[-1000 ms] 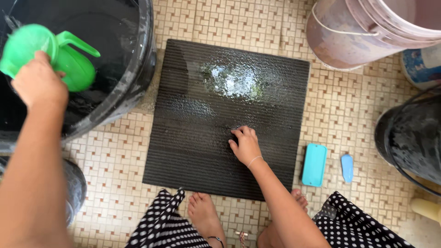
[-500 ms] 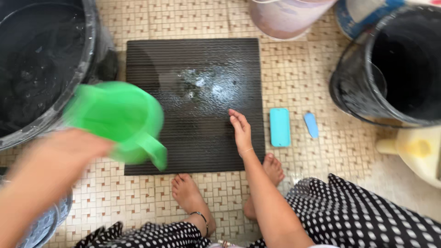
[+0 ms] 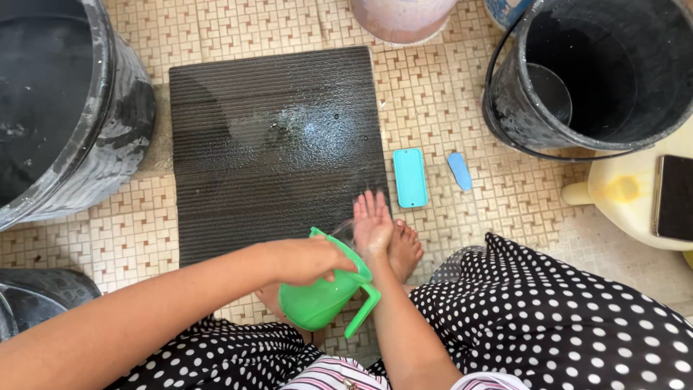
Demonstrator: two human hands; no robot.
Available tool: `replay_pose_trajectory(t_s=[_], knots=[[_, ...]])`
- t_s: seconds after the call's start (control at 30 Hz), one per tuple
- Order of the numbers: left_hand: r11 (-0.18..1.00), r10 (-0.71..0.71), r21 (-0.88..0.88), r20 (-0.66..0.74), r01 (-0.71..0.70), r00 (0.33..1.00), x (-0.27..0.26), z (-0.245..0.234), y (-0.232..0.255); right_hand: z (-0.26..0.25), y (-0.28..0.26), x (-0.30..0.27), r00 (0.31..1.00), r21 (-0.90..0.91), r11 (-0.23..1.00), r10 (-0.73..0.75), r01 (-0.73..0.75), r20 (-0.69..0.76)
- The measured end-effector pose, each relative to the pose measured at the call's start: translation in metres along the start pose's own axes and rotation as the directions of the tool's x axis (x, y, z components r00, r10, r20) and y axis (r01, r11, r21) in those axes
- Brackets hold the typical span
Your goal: The person cleans a black ribbed floor mat by scrubbing it with a small block brush, pouring water from small green and blue pitchers, and spreading soap lather across the surface by hand.
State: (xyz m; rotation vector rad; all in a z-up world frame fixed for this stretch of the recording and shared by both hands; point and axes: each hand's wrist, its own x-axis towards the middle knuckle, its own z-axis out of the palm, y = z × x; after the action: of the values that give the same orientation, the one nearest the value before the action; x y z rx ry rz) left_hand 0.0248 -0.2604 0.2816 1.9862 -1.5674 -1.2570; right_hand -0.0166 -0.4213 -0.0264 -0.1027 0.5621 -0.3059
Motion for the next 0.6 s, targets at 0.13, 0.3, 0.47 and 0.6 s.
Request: replay_pose_trajectory(t_s=[0.13, 0.3, 0.47, 0.6], knots=[[0.999, -0.047, -0.005, 0.032, 0.047, 0.998, 0.003, -0.012, -0.004, 0.004, 0.024, -0.01, 0.996, -0.359, 0.929, 0.092, -0.085, 0.001], [0.953, -0.302, 0.081, 0.159, 0.292, 0.94, -0.023, -0.004, -0.012, 0.007, 0.104, -0.033, 0.937, -0.649, 0.702, 0.345, -0.293, -0.05], [0.82, -0.567, 0.15, 0.074, 0.553, 0.821, -0.1, 0.002, -0.043, 0.007, 0.123, -0.048, 0.825, -0.995, -0.007, 0.558, -0.101, -0.088], [0.65, -0.748, 0.052, -0.134, 0.758, 0.65, -0.19, 0.022, -0.089, 0.036, 0.072, -0.052, 0.917, -0.771, -0.499, 0.268, 0.395, 0.296]])
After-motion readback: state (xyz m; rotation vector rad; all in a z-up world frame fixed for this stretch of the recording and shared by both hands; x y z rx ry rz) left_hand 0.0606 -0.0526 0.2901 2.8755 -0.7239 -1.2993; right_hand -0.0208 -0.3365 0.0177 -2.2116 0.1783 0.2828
